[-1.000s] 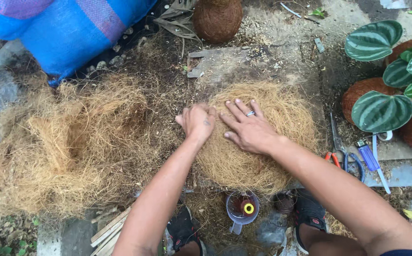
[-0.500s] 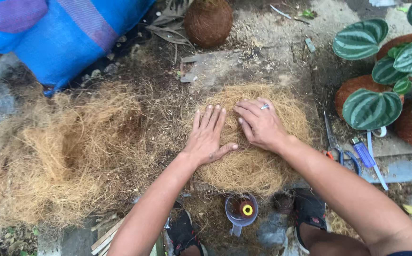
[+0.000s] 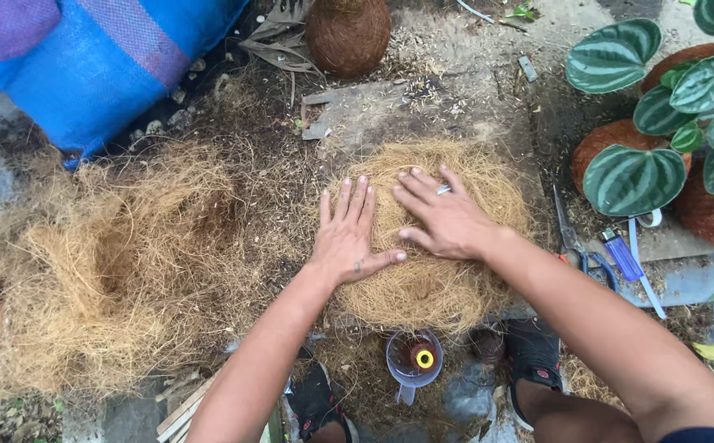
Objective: The person uses scissors to trim loose fiber from a round coconut-shell planter holding a fern, sets the planter aside, then spreads and fluffs piles of coconut coir fiber on the work bench by hand, pulling clumps apart and shaping the fiber into a flat mat.
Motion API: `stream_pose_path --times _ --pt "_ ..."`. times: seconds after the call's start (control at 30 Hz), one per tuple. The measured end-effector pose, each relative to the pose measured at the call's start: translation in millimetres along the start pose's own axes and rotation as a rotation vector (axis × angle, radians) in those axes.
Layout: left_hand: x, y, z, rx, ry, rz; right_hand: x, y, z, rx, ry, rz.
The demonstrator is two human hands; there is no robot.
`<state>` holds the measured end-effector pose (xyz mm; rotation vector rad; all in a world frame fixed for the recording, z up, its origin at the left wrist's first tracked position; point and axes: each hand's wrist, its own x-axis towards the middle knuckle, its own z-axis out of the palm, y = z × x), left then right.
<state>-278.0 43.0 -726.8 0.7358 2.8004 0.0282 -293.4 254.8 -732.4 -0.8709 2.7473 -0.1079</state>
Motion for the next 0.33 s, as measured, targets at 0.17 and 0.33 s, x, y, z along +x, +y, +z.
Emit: stream_pose_path --times 0.17,0.33 --pt "-5 -7 8 -0.144 0.258 0.082 -22 3 15 0.062 0.267 -0.081" --pt "0 -13 17 0.024 0.128 0.145 -1 -8 10 -0.14 -0.019 -0.121"
